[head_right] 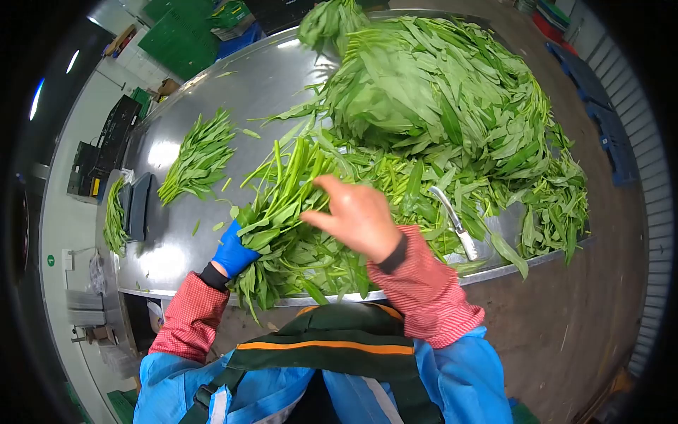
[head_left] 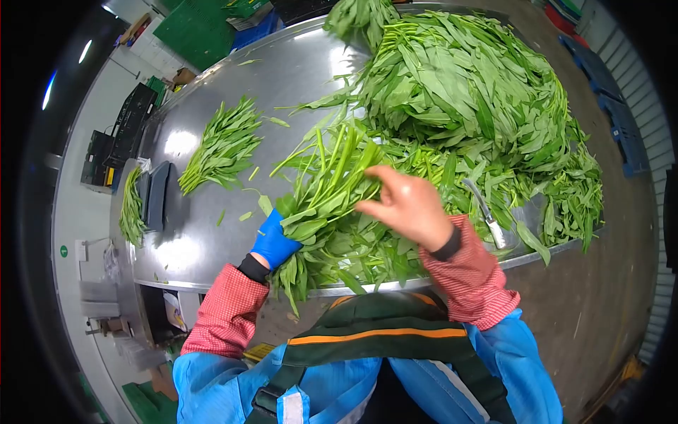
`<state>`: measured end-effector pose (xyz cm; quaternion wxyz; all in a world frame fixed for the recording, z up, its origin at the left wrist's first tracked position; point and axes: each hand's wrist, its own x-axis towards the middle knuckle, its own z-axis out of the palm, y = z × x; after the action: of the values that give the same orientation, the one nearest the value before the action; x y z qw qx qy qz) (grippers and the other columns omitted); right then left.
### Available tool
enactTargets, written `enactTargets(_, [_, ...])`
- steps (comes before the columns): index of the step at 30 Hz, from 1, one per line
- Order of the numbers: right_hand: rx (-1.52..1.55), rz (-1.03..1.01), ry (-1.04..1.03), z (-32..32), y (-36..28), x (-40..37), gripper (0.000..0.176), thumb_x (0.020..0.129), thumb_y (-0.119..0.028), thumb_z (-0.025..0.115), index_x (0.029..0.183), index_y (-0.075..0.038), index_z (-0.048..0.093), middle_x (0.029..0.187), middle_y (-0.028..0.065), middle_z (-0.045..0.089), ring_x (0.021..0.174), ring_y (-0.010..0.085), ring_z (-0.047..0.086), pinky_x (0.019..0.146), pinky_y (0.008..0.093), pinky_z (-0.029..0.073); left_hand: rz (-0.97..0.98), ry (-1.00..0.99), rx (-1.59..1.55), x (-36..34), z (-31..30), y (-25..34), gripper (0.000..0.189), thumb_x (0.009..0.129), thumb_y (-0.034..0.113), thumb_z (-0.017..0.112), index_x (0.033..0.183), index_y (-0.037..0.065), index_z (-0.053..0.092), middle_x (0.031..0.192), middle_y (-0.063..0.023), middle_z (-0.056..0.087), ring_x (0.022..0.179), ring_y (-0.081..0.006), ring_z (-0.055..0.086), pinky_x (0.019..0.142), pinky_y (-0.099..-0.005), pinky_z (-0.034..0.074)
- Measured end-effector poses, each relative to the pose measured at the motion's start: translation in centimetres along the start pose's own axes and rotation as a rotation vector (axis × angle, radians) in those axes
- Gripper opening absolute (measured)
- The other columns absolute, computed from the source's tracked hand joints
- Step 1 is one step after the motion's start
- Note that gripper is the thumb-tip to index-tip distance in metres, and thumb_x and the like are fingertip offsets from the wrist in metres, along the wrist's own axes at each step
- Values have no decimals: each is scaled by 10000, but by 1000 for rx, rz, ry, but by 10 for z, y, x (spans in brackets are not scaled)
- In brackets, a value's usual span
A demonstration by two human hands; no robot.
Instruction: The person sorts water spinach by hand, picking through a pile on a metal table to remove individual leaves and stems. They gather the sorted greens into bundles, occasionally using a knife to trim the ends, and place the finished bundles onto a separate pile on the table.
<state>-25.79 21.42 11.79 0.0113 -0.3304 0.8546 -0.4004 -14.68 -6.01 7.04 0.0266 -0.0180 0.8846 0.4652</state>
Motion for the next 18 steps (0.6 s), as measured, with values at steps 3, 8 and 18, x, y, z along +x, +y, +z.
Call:
enactTargets(3, [-137, -69, 130, 36, 16, -1, 238, 837, -168, 665, 1013, -23, 598, 571, -16, 545, 501, 71, 516, 459, 253, 412, -1, 37, 29, 2, 4, 1, 637, 702, 43, 751, 1266, 33, 456, 1180, -118, 602, 1059, -210, 591, 912, -337, 466])
enactTargets(8, [1114, 394, -198, 17, 29, -10, 102, 919, -109, 552, 952, -20, 589, 581, 1, 552, 476, 55, 489, 433, 189, 365, -129, 22, -100, -2, 4, -10, 704, 676, 19, 750, 1299, 32, 424, 1205, -113, 586, 1095, -210, 571, 937, -341, 453])
enactTargets(18, [1625, 34, -141, -53, 35, -59, 124, 885, -120, 562, 818, -18, 545, 567, 26, 527, 417, 55, 429, 356, 211, 278, 6, 140, 108, -4, 2, -10, 672, 724, 50, 744, 1315, 42, 422, 1197, -118, 582, 1077, -223, 582, 903, -342, 469])
